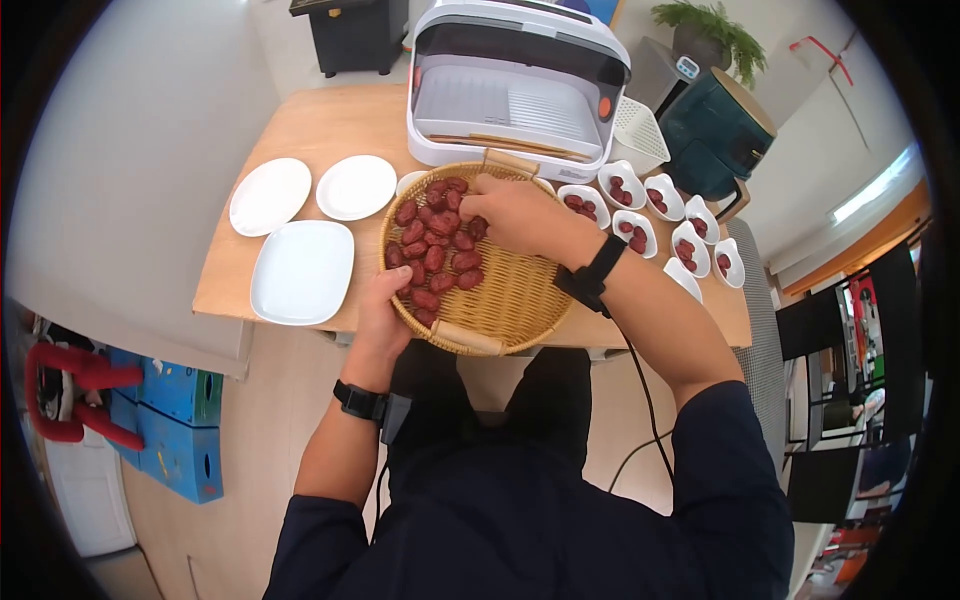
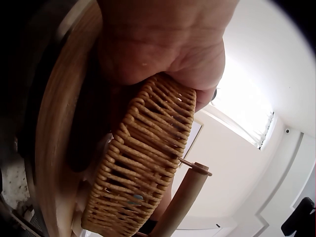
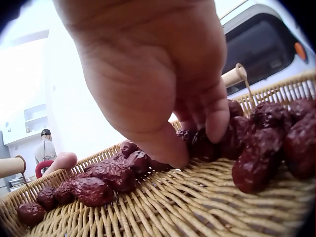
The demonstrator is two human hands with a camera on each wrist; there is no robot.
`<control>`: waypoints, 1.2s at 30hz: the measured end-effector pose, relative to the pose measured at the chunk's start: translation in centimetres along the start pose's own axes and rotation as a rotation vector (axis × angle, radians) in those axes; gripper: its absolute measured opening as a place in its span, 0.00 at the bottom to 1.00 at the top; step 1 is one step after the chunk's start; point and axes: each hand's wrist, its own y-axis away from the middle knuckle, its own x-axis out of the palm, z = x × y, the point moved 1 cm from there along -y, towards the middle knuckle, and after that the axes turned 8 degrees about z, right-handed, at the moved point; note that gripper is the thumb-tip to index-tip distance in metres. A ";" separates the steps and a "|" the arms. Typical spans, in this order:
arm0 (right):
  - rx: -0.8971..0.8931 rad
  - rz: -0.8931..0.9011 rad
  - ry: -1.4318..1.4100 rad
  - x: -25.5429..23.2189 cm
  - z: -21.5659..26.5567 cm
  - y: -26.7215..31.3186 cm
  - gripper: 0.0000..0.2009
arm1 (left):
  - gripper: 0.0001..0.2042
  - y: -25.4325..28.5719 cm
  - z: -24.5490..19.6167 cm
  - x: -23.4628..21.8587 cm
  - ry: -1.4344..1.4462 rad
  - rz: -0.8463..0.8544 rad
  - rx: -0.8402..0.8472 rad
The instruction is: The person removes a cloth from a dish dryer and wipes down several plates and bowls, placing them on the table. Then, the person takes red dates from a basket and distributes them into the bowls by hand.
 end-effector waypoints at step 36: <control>0.266 -0.096 -1.425 -6.2 -9.9 5.7 0.18 | 0.31 5.3 -5.7 0.0 -0.180 -0.319 0.288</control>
